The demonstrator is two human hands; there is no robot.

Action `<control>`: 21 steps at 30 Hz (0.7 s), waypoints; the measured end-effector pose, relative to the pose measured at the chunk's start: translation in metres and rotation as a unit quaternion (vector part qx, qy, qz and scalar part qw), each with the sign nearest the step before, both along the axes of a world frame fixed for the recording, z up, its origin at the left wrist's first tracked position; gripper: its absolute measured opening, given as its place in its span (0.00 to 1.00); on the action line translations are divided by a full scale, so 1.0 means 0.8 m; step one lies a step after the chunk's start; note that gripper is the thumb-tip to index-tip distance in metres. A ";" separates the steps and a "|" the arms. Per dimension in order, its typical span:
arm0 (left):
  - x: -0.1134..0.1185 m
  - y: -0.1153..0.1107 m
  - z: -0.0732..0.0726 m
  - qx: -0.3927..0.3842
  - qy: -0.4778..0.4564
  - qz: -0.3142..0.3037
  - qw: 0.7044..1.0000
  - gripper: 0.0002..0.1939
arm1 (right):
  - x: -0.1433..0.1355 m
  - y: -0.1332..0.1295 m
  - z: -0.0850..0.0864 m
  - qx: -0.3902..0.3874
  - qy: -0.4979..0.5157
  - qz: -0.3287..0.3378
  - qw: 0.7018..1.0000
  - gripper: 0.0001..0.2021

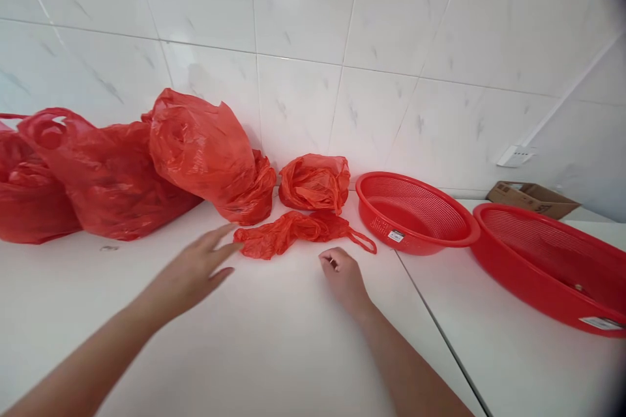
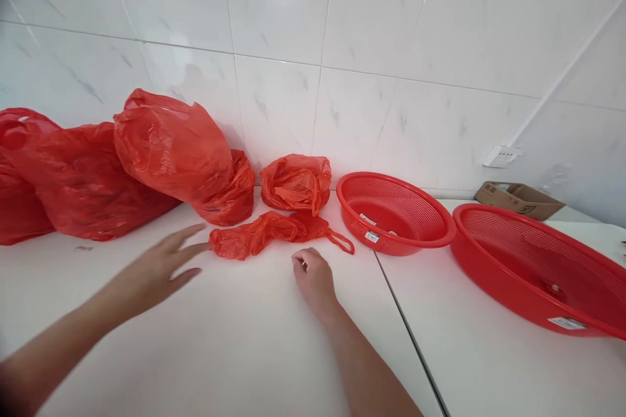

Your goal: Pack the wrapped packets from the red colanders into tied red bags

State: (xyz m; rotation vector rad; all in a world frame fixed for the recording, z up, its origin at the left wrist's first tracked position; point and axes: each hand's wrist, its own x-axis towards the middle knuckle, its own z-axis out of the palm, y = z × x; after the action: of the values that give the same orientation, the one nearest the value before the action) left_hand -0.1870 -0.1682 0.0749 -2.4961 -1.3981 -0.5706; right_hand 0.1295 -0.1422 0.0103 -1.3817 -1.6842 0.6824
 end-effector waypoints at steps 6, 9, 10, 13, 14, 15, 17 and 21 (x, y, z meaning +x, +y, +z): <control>0.134 0.067 -0.034 -0.104 -0.046 -0.048 0.992 0.24 | 0.047 0.036 0.000 0.125 -0.155 -0.170 0.965 0.22; 0.153 0.089 -0.053 -0.157 -0.067 0.014 0.985 0.26 | 0.051 0.047 -0.007 0.100 -0.226 -0.160 0.956 0.30; 0.154 0.096 -0.061 -0.169 -0.077 0.037 0.982 0.27 | 0.050 0.049 -0.010 0.081 -0.243 -0.147 0.955 0.32; 0.148 0.108 -0.080 -0.165 -0.102 0.085 0.977 0.32 | 0.043 0.052 -0.016 0.025 -0.289 -0.109 0.951 0.33; 0.144 0.110 -0.084 -0.157 -0.108 0.102 0.976 0.31 | 0.042 0.052 -0.016 0.016 -0.303 -0.105 0.947 0.31; 0.138 0.112 -0.086 -0.149 -0.115 0.121 0.975 0.29 | 0.040 0.052 -0.015 0.011 -0.316 -0.110 0.942 0.27; 0.127 0.114 -0.086 -0.137 -0.130 0.151 0.970 0.24 | 0.039 0.050 -0.011 0.006 -0.330 -0.131 0.935 0.17; 0.111 0.126 -0.078 -0.135 -0.159 0.160 0.965 0.22 | 0.040 0.046 -0.002 -0.049 -0.307 -0.147 0.939 0.08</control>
State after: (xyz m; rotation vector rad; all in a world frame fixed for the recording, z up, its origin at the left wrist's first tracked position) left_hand -0.0981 -0.0675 0.0121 -2.3668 -2.0763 -0.7812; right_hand 0.1615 -0.1056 0.0086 -2.0121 -1.8563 0.1623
